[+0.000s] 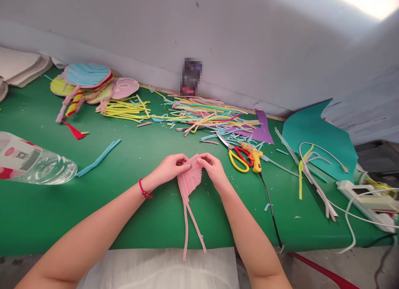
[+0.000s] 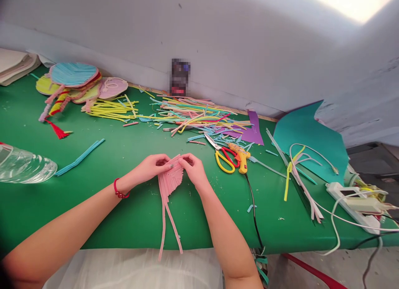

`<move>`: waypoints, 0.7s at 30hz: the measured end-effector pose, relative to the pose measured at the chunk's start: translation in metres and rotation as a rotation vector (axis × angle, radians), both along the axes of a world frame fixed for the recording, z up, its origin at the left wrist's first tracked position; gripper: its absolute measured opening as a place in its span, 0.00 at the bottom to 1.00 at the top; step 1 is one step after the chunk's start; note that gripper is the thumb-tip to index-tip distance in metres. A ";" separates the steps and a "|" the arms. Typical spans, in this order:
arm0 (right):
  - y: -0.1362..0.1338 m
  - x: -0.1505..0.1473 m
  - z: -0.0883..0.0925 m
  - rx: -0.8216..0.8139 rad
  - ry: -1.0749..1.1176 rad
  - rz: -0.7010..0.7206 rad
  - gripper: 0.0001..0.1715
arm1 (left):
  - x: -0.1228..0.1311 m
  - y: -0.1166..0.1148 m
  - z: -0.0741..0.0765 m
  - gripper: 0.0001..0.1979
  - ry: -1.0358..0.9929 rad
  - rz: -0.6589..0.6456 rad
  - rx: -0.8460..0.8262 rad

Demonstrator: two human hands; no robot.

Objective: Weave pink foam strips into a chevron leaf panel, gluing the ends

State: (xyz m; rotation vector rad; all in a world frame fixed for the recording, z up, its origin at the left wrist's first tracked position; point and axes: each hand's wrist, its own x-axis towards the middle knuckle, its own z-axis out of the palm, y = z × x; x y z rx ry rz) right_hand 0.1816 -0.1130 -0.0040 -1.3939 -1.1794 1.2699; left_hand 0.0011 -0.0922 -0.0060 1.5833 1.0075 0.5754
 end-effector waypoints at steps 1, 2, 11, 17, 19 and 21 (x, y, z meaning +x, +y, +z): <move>0.000 0.001 0.000 0.001 -0.006 -0.003 0.13 | -0.001 0.000 0.001 0.17 0.004 0.000 0.006; 0.001 0.002 0.000 0.001 -0.011 -0.010 0.13 | -0.001 0.001 0.002 0.17 0.008 0.000 0.007; 0.010 0.028 0.002 0.031 0.013 -0.173 0.15 | -0.002 0.003 0.007 0.16 -0.020 0.059 -0.036; 0.021 0.105 0.001 0.164 -0.477 -0.675 0.20 | -0.003 0.003 0.015 0.18 -0.039 0.078 -0.084; 0.020 0.135 -0.003 0.143 -0.576 -0.812 0.21 | -0.003 0.001 0.019 0.19 -0.044 0.076 -0.123; 0.018 0.159 -0.011 0.092 -0.650 -0.897 0.21 | -0.003 -0.001 0.023 0.19 -0.046 0.069 -0.160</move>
